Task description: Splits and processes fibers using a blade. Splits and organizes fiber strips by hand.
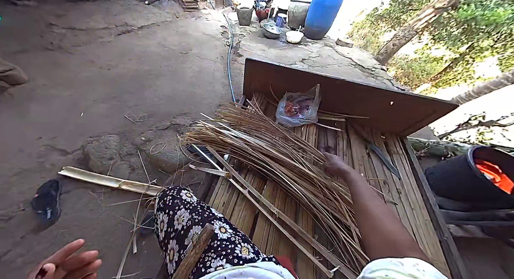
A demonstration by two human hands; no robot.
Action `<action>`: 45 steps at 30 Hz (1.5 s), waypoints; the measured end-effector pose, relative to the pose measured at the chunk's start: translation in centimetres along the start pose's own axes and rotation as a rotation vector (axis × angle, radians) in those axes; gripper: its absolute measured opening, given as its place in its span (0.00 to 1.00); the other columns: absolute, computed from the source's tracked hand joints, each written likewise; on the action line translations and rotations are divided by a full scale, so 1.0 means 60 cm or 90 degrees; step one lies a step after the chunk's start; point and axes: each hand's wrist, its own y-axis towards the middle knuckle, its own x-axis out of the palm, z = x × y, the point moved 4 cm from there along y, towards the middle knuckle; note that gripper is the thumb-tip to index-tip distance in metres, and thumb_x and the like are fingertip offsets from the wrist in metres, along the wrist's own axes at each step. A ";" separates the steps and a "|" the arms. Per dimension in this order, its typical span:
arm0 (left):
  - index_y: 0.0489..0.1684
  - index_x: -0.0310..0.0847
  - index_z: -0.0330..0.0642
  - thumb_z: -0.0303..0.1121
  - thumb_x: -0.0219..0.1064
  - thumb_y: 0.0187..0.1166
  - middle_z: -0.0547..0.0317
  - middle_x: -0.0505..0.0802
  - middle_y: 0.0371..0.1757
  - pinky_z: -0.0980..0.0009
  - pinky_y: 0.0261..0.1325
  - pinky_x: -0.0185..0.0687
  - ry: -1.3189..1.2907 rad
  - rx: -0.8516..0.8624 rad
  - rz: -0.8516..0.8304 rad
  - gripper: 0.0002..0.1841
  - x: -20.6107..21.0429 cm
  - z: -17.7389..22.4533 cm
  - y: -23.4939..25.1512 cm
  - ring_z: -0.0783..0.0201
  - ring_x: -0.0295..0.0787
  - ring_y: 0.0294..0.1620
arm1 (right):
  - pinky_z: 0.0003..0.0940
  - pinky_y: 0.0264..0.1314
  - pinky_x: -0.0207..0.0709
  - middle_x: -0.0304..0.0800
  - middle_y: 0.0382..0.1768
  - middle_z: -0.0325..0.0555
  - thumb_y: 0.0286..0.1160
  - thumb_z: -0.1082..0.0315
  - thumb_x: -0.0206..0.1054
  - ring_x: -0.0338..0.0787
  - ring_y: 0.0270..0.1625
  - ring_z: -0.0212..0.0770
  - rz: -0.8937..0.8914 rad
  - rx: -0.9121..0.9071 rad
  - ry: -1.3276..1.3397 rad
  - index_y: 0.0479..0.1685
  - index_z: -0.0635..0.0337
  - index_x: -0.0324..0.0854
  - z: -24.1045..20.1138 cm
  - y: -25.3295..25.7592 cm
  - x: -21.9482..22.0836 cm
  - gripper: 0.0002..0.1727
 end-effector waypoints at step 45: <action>0.39 0.74 0.41 0.54 0.17 0.92 0.59 0.88 0.24 0.68 0.42 0.89 -0.460 0.657 0.682 0.37 -0.395 0.116 -0.325 0.65 0.89 0.28 | 0.28 0.40 0.92 0.98 0.43 0.50 0.90 0.62 0.43 0.98 0.37 0.38 -0.602 -0.408 0.829 0.61 0.56 0.81 -0.585 -0.349 0.350 0.20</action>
